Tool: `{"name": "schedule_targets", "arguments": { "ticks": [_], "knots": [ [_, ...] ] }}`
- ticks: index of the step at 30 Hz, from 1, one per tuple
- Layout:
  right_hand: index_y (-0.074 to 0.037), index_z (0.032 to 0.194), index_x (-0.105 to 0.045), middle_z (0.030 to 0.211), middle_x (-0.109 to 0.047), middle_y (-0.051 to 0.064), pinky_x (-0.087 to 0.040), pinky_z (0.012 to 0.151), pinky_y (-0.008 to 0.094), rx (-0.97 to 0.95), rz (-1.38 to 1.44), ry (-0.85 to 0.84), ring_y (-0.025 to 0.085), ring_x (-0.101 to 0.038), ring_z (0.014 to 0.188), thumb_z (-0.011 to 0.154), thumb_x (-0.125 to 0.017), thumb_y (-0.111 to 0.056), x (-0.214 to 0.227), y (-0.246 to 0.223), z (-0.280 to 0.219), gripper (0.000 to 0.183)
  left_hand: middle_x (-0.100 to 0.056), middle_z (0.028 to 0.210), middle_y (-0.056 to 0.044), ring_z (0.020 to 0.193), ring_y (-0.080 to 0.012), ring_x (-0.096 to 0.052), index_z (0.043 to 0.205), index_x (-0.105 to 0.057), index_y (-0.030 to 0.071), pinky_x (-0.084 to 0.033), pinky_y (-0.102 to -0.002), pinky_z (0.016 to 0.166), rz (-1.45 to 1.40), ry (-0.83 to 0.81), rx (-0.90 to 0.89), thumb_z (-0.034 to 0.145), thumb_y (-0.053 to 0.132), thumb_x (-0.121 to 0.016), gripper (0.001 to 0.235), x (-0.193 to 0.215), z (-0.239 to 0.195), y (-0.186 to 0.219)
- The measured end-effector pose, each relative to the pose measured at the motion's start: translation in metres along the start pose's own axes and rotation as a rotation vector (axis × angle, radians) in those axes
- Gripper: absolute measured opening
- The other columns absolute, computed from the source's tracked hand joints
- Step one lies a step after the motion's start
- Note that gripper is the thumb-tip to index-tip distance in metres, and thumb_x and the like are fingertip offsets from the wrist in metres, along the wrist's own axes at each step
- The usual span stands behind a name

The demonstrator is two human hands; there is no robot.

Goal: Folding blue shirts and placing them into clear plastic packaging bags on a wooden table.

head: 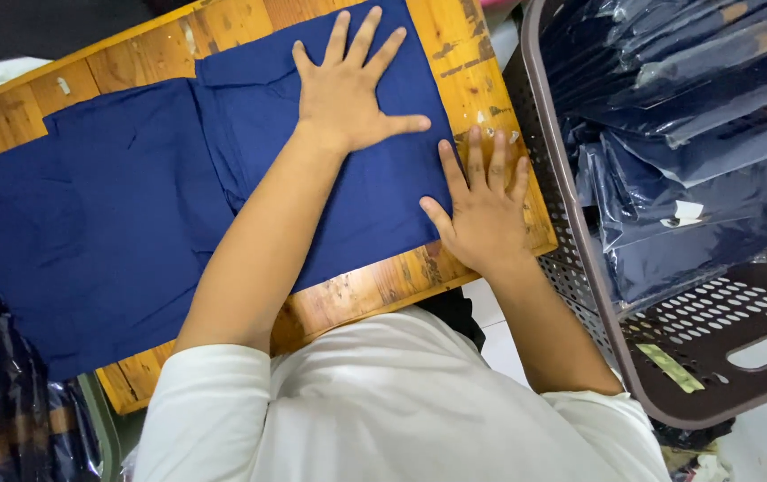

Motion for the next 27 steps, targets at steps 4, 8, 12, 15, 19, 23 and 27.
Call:
{"name": "schedule_targets", "arguments": {
  "ticks": [4, 8, 12, 15, 19, 23, 27],
  "knots": [
    [-0.026, 0.168, -0.013, 0.172, 0.000, 0.017, -0.004, 0.120, 0.072, -0.007, -0.028, 0.015, 0.044, 0.005, 0.156, 0.103, -0.029, -0.067, 0.004, -0.001, -0.002, 0.078, -0.010, 0.170, 0.000, 0.155, -0.0331, -0.012, 0.166, -0.023, 0.035, -0.022, -0.075, 0.113, -0.027, 0.023, 0.028, 0.090, 0.094, -0.034, 0.097, 0.000, 0.009, -0.009],
    [-0.028, 0.167, -0.010, 0.172, 0.000, 0.019, -0.002, 0.120, 0.072, -0.033, 0.016, -0.011, 0.045, 0.007, 0.156, 0.102, -0.033, -0.068, 0.001, -0.001, -0.003, 0.080, -0.004, 0.170, -0.007, 0.156, -0.0344, -0.005, 0.168, -0.019, 0.030, -0.016, -0.071, 0.118, -0.043, -0.017, 0.066, 0.096, 0.087, -0.035, 0.093, -0.003, 0.006, -0.009],
    [-0.030, 0.167, -0.010, 0.172, 0.000, 0.018, -0.001, 0.120, 0.072, -0.052, 0.008, -0.003, 0.044, 0.007, 0.156, 0.100, -0.032, -0.070, -0.003, 0.002, -0.002, 0.081, -0.008, 0.169, -0.014, 0.155, -0.0340, -0.006, 0.166, -0.033, 0.016, -0.020, -0.069, 0.118, -0.004, 0.144, -0.093, 0.107, 0.051, -0.051, 0.071, 0.007, -0.014, 0.022],
    [-0.028, 0.167, -0.013, 0.172, -0.001, 0.019, -0.002, 0.119, 0.073, -0.034, 0.003, 0.019, 0.045, 0.007, 0.155, 0.101, -0.033, -0.069, 0.001, -0.001, -0.003, 0.080, -0.011, 0.171, -0.010, 0.157, -0.0306, -0.005, 0.165, -0.027, 0.015, -0.016, -0.068, 0.119, -0.148, 0.019, -0.252, 0.109, 0.051, -0.036, 0.067, -0.003, -0.045, 0.048],
    [-0.029, 0.166, -0.015, 0.172, -0.002, 0.019, 0.001, 0.119, 0.072, -0.034, 0.024, -0.006, 0.045, 0.007, 0.155, 0.102, -0.028, -0.065, 0.022, -0.005, 0.004, 0.075, -0.018, 0.171, -0.005, 0.156, -0.0320, -0.015, 0.165, -0.024, 0.025, -0.018, -0.068, 0.117, -0.105, 0.044, -0.227, 0.104, 0.067, -0.034, 0.074, -0.017, -0.049, 0.042],
    [-0.011, 0.144, -0.050, 0.142, -0.042, 0.018, -0.028, 0.103, 0.058, 0.000, 0.308, 0.104, 0.038, -0.035, 0.129, 0.106, -0.042, -0.035, 0.056, 0.005, 0.029, 0.045, -0.018, 0.171, -0.004, 0.156, -0.0315, -0.014, 0.164, -0.026, 0.030, -0.016, -0.070, 0.117, -0.107, 0.006, -0.179, 0.097, 0.074, -0.044, 0.082, -0.016, -0.050, 0.043],
    [0.003, 0.120, -0.069, 0.085, -0.066, 0.007, -0.050, 0.087, 0.040, -0.048, 0.473, 0.241, 0.027, -0.064, 0.093, 0.097, -0.069, -0.028, 0.045, 0.025, 0.076, 0.038, -0.017, 0.171, -0.003, 0.156, -0.0314, -0.013, 0.164, -0.024, 0.030, -0.017, -0.070, 0.117, -0.071, 0.022, -0.176, 0.094, 0.078, -0.044, 0.088, -0.016, -0.049, 0.042]
  ]
}}
Point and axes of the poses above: each hand's wrist, its own z-axis towards the middle knuckle, its own x-axis out of the back of the hand, y = z × x, the point moved 10 cm from there along z, towards the middle knuckle
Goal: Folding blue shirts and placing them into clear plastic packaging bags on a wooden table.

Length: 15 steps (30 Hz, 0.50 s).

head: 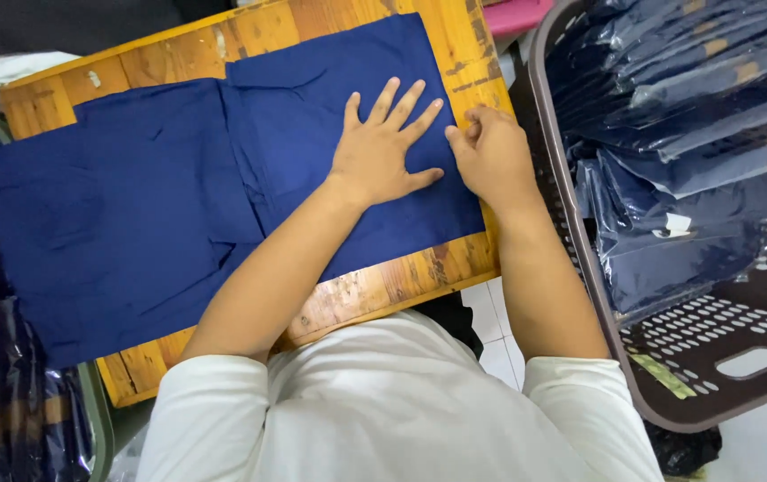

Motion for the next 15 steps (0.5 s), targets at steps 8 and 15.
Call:
{"name": "schedule_targets", "arguments": {
  "ticks": [8, 15],
  "knots": [
    [-0.018, 0.074, -0.048, 0.068, -0.048, -0.006, -0.038, 0.061, 0.033, -0.260, 0.006, -0.266, 0.012, -0.045, 0.063, 0.092, -0.079, -0.039, -0.020, 0.021, 0.016, 0.041, -0.006, 0.172, -0.007, 0.157, -0.0332, -0.005, 0.166, -0.014, 0.030, -0.016, -0.067, 0.120, 0.002, -0.013, 0.012, 0.097, 0.082, -0.041, 0.091, -0.005, 0.000, -0.003],
    [-0.015, 0.089, -0.063, 0.083, -0.064, -0.001, -0.044, 0.067, 0.032, -0.263, 0.063, -0.260, 0.014, -0.057, 0.072, 0.093, -0.076, -0.026, 0.023, 0.011, 0.019, 0.018, 0.000, 0.171, -0.013, 0.156, -0.0368, 0.003, 0.166, -0.019, 0.027, -0.010, -0.071, 0.118, -0.127, -0.042, 0.064, 0.103, 0.064, -0.043, 0.077, 0.024, -0.026, -0.012]
  ]
}}
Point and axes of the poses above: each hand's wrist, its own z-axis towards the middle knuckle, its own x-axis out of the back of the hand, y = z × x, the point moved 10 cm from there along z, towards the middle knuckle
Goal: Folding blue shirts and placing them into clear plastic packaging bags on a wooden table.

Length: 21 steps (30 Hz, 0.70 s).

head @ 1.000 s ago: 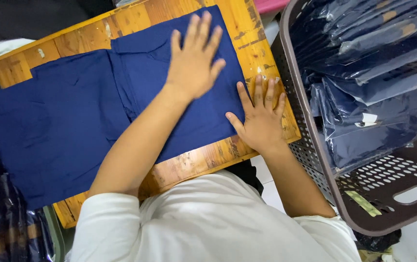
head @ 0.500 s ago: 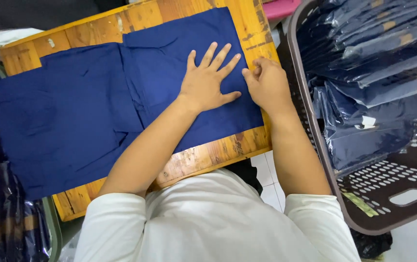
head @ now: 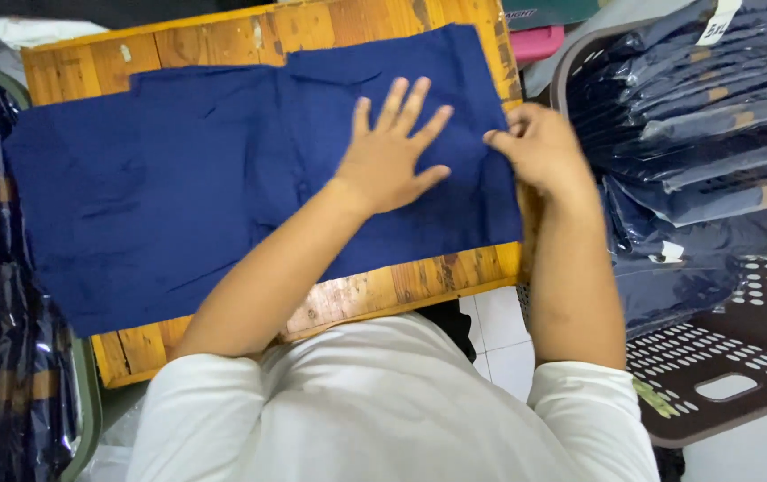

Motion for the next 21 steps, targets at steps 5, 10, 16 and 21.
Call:
{"name": "schedule_targets", "arguments": {
  "ticks": [5, 10, 16, 21],
  "knots": [
    [-0.016, 0.085, -0.056, 0.074, -0.055, -0.002, -0.039, 0.063, 0.032, -0.005, -0.063, 0.031, 0.013, -0.051, 0.067, 0.095, -0.075, -0.024, 0.033, -0.017, -0.012, 0.024, -0.003, 0.170, -0.018, 0.154, -0.0407, 0.003, 0.164, -0.025, 0.020, -0.011, -0.072, 0.117, 0.102, 0.029, 0.267, 0.101, 0.062, -0.040, 0.077, 0.005, -0.061, -0.055],
    [-0.017, 0.086, -0.052, 0.075, -0.055, -0.005, -0.038, 0.063, 0.029, 0.024, -0.047, 0.011, 0.010, -0.049, 0.065, 0.094, -0.072, -0.023, 0.039, -0.052, -0.033, 0.022, -0.003, 0.170, -0.019, 0.153, -0.0477, -0.004, 0.165, -0.018, 0.019, -0.021, -0.075, 0.112, 0.126, -0.003, 0.418, 0.099, 0.066, -0.045, 0.086, 0.003, -0.108, -0.067],
    [-0.016, 0.085, -0.055, 0.076, -0.056, -0.004, -0.039, 0.066, 0.031, 0.070, -0.091, 0.016, 0.012, -0.052, 0.069, 0.094, -0.072, -0.021, 0.033, -0.051, -0.028, 0.020, -0.034, 0.164, -0.020, 0.146, -0.0348, -0.039, 0.154, -0.042, 0.009, -0.039, -0.058, 0.102, 0.130, 0.127, 0.419, 0.068, 0.046, -0.082, 0.101, 0.001, -0.188, -0.097],
    [-0.017, 0.089, -0.055, 0.082, -0.059, -0.005, -0.045, 0.070, 0.029, 0.024, -0.038, 0.033, 0.011, -0.058, 0.075, 0.095, -0.069, -0.020, 0.031, -0.061, -0.035, 0.016, -0.064, 0.129, -0.013, 0.111, -0.0346, -0.060, 0.139, -0.065, 0.010, -0.053, -0.051, 0.077, 0.058, 0.323, 0.238, 0.086, 0.019, -0.071, 0.054, -0.008, -0.206, -0.102]
  ]
}}
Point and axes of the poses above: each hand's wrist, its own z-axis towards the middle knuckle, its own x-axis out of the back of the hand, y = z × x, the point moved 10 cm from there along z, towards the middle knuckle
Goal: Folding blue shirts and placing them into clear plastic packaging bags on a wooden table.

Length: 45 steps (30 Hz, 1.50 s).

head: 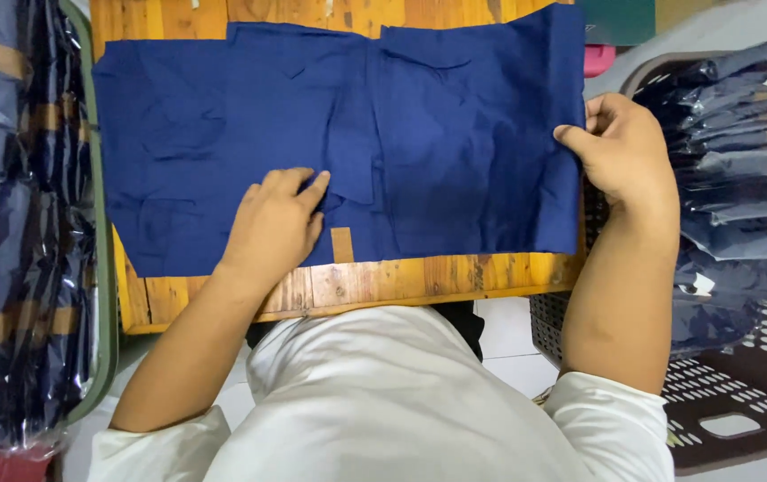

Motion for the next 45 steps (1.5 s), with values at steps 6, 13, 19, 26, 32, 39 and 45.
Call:
{"name": "schedule_targets", "arguments": {
  "ticks": [6, 13, 19, 26, 32, 39, 45],
  "knots": [
    [-0.015, 0.092, -0.055, 0.083, -0.060, -0.005, -0.045, 0.071, 0.028, 0.095, 0.027, 0.012, 0.009, -0.056, 0.075, 0.093, -0.072, -0.016, 0.001, -0.028, -0.014, 0.017, -0.069, 0.095, 0.001, 0.089, -0.0253, -0.061, 0.118, -0.077, 0.016, -0.047, -0.042, 0.069, 0.056, 0.014, -0.077, 0.090, 0.035, -0.069, 0.034, -0.004, -0.006, 0.014],
    [-0.014, 0.098, -0.057, 0.081, -0.055, -0.005, -0.041, 0.071, 0.027, 0.237, -0.022, 0.043, 0.008, -0.048, 0.071, 0.092, -0.075, -0.014, -0.003, -0.075, -0.035, 0.018, -0.057, 0.104, -0.018, 0.095, -0.0386, -0.055, 0.108, -0.065, 0.001, -0.046, -0.047, 0.085, -0.441, 0.176, -0.108, 0.085, 0.013, -0.075, 0.027, 0.041, 0.038, 0.055],
    [-0.012, 0.099, -0.057, 0.080, -0.053, -0.005, -0.041, 0.071, 0.026, 0.335, 0.000, 0.061, 0.007, -0.046, 0.070, 0.090, -0.075, -0.012, -0.001, -0.104, -0.042, 0.020, -0.055, 0.146, -0.008, 0.132, -0.0283, -0.049, 0.140, -0.058, 0.015, -0.042, -0.054, 0.091, 0.054, -0.058, -0.230, 0.089, 0.047, -0.064, 0.061, -0.035, 0.057, 0.103],
    [-0.012, 0.100, -0.057, 0.078, -0.053, -0.006, -0.042, 0.071, 0.026, 0.432, -0.042, 0.032, 0.007, -0.049, 0.071, 0.091, -0.074, -0.014, -0.010, -0.174, -0.069, 0.019, -0.060, 0.138, -0.007, 0.128, -0.0297, -0.053, 0.141, -0.060, 0.015, -0.036, -0.052, 0.083, -0.258, -0.190, -0.224, 0.095, 0.040, -0.056, 0.052, -0.043, 0.052, 0.094],
    [-0.012, 0.103, -0.059, 0.074, -0.054, -0.006, -0.042, 0.067, 0.027, 0.570, -0.018, 0.016, 0.007, -0.049, 0.066, 0.089, -0.074, -0.013, -0.039, -0.225, -0.078, 0.021, -0.055, 0.146, -0.018, 0.137, -0.0387, -0.046, 0.121, -0.075, 0.012, -0.037, -0.055, 0.103, -0.584, 0.085, -0.112, 0.092, 0.022, -0.067, 0.032, 0.040, 0.060, 0.019],
    [-0.014, 0.117, -0.053, 0.062, -0.058, -0.002, -0.048, 0.062, 0.041, 0.688, -0.088, -0.034, 0.022, -0.061, 0.060, 0.077, -0.069, -0.018, -0.116, -0.299, -0.099, 0.044, -0.074, 0.111, -0.019, 0.094, -0.0281, -0.076, 0.137, -0.063, 0.000, -0.065, -0.039, 0.065, -1.948, 0.109, 0.470, 0.087, 0.055, -0.052, 0.074, 0.089, 0.035, -0.060],
    [-0.010, 0.120, -0.041, 0.100, -0.075, 0.017, -0.052, 0.072, 0.053, 0.762, -0.063, -0.209, 0.044, -0.072, 0.086, 0.082, -0.065, -0.016, -0.208, -0.337, -0.120, 0.045, -0.037, 0.067, 0.005, 0.052, -0.0097, -0.050, 0.077, -0.051, 0.018, -0.052, -0.030, 0.042, -1.946, 0.287, 0.524, 0.098, 0.033, -0.066, 0.030, 0.089, 0.002, -0.107]
  ]
}}
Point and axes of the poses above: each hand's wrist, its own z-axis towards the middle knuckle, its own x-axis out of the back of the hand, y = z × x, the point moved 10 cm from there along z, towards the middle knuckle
